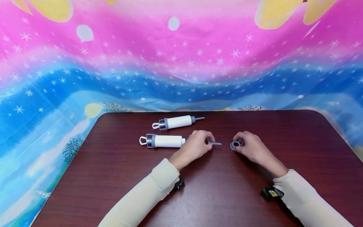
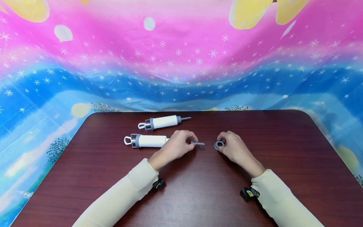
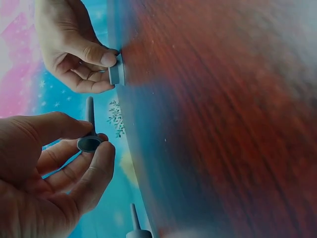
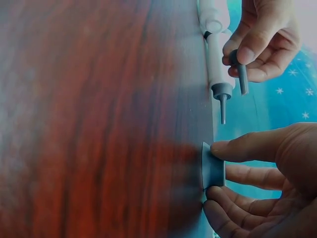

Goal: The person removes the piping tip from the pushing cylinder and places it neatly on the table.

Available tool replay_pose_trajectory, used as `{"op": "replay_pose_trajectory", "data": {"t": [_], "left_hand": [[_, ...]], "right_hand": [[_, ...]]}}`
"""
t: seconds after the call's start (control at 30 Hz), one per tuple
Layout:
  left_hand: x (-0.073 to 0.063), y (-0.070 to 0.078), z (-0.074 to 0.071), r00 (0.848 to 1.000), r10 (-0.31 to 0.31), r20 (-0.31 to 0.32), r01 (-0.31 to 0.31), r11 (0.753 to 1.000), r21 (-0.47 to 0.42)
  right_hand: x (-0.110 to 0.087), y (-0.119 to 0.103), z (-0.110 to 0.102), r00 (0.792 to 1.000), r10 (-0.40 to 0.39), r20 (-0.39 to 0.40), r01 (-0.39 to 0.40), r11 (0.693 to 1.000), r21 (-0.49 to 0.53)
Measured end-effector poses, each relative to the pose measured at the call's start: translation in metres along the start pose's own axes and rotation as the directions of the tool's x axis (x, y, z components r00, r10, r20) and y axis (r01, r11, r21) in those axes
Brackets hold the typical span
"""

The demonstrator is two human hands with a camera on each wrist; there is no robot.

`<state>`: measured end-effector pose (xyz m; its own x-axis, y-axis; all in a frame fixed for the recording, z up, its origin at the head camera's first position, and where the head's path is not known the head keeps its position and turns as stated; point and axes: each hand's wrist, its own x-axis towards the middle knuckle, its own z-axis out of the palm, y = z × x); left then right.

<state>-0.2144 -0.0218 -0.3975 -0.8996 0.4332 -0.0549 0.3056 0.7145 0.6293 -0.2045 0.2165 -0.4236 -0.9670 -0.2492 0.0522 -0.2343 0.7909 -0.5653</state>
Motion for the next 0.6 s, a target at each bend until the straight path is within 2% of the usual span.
{"op": "replay_pose_trajectory", "data": {"t": [0.6], "left_hand": [[0.018, 0.006, 0.014, 0.998, -0.038, 0.058, 0.036, 0.998, 0.043]], "right_hand": [[-0.007, -0.004, -0.004, 0.997, 0.073, -0.020, -0.073, 0.997, -0.003]]}}
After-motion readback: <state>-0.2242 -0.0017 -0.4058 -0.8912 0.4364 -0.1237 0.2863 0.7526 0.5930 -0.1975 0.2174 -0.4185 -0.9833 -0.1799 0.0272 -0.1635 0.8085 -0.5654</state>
